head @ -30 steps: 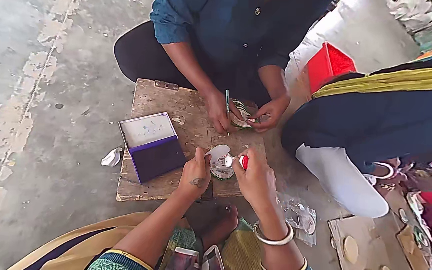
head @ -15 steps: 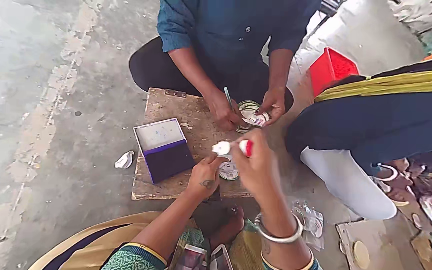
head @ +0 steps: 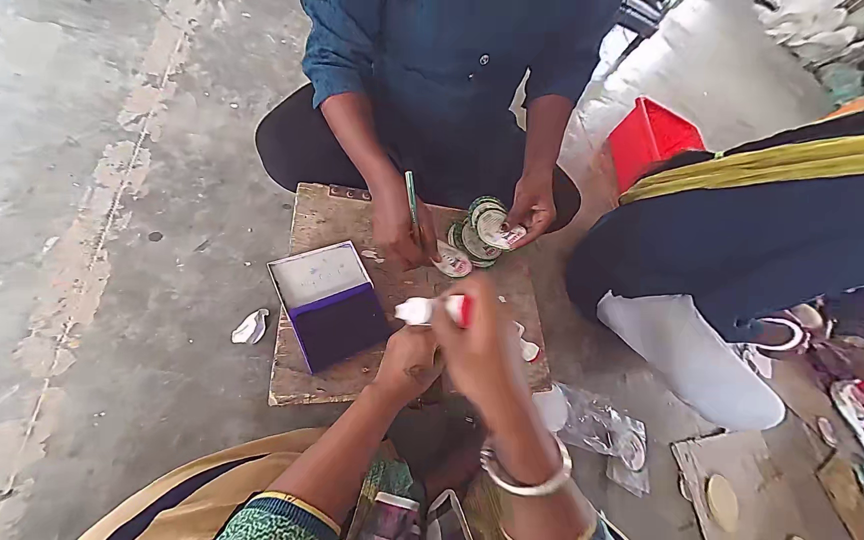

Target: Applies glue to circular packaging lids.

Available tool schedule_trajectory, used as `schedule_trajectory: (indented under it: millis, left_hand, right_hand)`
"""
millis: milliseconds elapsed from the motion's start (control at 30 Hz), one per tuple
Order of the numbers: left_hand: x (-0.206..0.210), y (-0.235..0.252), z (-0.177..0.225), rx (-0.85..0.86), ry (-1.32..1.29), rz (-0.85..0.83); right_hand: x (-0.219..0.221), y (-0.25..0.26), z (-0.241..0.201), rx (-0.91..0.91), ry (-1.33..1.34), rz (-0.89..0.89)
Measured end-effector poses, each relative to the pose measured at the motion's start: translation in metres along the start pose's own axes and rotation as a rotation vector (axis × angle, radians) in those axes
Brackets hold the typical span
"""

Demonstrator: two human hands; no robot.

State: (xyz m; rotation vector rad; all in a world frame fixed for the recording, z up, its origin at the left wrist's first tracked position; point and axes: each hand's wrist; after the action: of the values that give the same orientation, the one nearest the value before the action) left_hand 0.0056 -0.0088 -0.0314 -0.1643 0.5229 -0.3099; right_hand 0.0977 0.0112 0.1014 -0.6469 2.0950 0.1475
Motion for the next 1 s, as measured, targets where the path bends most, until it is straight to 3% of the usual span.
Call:
schedule_trajectory:
  millis: [133, 300, 633, 833, 1000]
  left_hand:
    - [0.009, 0.003, 0.012, 0.218, 0.103, 0.144]
    - [0.008, 0.005, 0.012, 0.171, -0.017, 0.284]
    - [0.007, 0.003, 0.022, -0.014, -0.107, 0.342]
    - [0.011, 0.006, 0.016, 0.088, -0.135, 0.379]
    - [0.004, 0.004, 0.021, 0.042, -0.110, 0.263]
  right_hand:
    - [-0.049, -0.035, 0.057, 0.158, 0.030, 0.230]
    - [-0.053, -0.046, 0.095, 0.224, -0.023, 0.159]
    - [-0.015, -0.012, 0.052, 0.478, -0.059, -0.111]
    - [-0.016, -0.001, 0.029, 0.546, -0.137, -0.081]
    - [0.012, 0.019, 0.028, 0.681, -0.181, -0.207]
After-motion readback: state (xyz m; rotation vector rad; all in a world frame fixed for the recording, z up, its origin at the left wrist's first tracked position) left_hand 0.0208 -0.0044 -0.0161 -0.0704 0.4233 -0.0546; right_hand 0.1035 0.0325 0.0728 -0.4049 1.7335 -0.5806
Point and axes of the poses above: each hand's wrist, its own y-axis towards the middle knuckle, its own x-axis out of the palm, z = x × y, and after that the axes turned 15 degrees about -z, right-handed
